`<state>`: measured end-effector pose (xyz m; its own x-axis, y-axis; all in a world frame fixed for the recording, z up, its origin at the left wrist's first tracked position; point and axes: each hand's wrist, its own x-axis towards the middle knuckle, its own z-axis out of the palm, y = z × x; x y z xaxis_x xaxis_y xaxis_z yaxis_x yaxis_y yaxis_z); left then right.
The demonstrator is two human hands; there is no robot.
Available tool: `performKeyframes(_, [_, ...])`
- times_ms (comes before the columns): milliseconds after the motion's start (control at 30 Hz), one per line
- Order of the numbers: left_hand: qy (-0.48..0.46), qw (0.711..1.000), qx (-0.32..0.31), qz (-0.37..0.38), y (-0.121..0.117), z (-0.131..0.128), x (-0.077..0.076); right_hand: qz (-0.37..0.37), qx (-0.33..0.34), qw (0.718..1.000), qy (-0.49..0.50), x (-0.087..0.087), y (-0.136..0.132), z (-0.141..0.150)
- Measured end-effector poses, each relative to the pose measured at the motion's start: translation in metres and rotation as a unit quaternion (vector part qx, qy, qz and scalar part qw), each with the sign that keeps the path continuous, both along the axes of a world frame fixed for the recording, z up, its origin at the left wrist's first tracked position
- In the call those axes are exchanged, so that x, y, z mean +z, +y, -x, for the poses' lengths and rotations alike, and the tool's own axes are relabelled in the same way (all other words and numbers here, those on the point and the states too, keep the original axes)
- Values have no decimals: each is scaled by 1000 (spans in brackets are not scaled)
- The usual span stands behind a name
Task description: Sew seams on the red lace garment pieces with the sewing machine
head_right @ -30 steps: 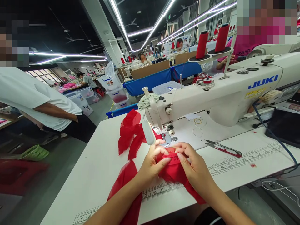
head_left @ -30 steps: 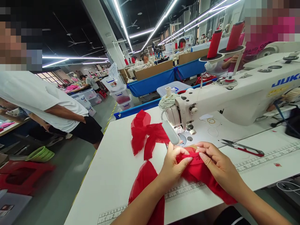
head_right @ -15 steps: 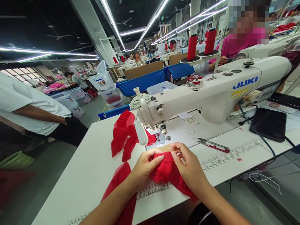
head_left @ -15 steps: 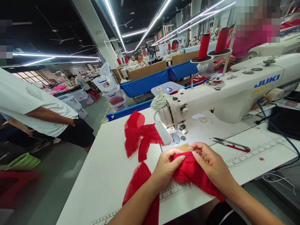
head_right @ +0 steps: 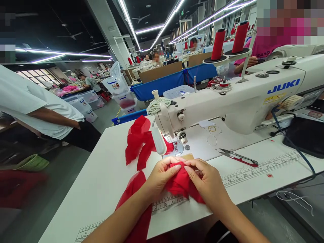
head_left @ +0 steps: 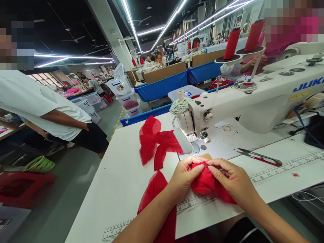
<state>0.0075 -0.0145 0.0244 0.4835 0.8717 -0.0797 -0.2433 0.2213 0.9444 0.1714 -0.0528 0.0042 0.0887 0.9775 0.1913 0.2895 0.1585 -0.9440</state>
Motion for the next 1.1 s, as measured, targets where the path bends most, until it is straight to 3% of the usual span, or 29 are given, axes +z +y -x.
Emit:
performKeyframes(67, [15,1000,14,18,0,0,0,18,-35,999,13,2,-1,0])
performKeyframes(167, [38,999,17,16,-1,0,0,-28,-73,997,-6,9,0,1])
performKeyframes(367, [44,999,15,-16,0,-1,-2,-23,-29,999,-12,19,5,5])
performKeyframes(633, [147,976,33,-157,-2,-1,0,-81,-20,994,-71,9,10,15])
performKeyframes(800, [190,964,38,-182,-3,-2,3,-80,-42,994,-63,7,2,13])
performKeyframes(933, [182,971,43,-148,0,-3,-2,-91,-120,988,-32,16,2,-15])
performKeyframes(1033, [158,981,35,-103,3,-3,-5,-111,-220,969,-21,24,17,-66])
performKeyframes(1100, [148,985,35,-76,4,-3,-6,-136,-332,933,-29,30,32,-111])
